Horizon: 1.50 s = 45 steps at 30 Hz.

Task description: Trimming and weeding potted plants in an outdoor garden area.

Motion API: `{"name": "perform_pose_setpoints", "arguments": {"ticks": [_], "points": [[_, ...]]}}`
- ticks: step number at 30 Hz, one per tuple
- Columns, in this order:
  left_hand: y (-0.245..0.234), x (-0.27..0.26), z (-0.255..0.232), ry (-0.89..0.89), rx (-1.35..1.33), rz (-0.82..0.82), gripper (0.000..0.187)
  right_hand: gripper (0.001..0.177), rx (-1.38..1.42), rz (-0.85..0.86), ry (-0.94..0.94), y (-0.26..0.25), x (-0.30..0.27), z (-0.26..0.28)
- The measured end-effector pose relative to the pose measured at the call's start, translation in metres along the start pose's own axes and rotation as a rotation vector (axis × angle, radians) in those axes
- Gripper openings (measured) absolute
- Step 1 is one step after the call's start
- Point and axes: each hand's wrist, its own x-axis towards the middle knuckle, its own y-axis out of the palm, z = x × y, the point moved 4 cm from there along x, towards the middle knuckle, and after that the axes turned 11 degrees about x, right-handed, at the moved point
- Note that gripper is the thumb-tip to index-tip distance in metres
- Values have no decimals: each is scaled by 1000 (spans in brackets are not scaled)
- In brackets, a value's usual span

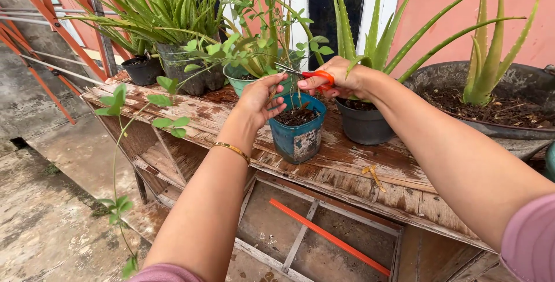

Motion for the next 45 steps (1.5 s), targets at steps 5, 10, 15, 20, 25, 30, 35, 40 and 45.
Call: {"name": "perform_pose_setpoints", "arguments": {"ticks": [5, 10, 15, 20, 25, 30, 35, 40, 45], "points": [[1, -4, -1, 1, 24, -24, 17, 50, -27, -24, 27, 0, -4, 1], [3, -9, -4, 15, 58, -39, 18, 47, -7, 70, 56, 9, -12, 1], [3, -7, -2, 21, 102, -9, 14, 51, 39, 81, 91, 15, -10, 0], [-1, -8, 0, 15, 58, -72, 18, 44, -32, 37, 2, 11, -7, -7], [7, -15, 9, 31, 49, -60, 20, 46, 4, 38, 9, 15, -26, -13], [34, -35, 55, -70, 79, -78, 18, 51, -231, 69, 218, -4, -65, -68], [95, -38, 116, -158, 168, -17, 19, 53, -206, -57, 437, -36, -127, -132], [150, -48, 147, -309, 291, 3, 25, 54, -145, -192, 538, -57, -176, -162], [178, -28, 166, -344, 358, -4, 17, 55, -118, -244, 553, -69, -198, -173]]}}
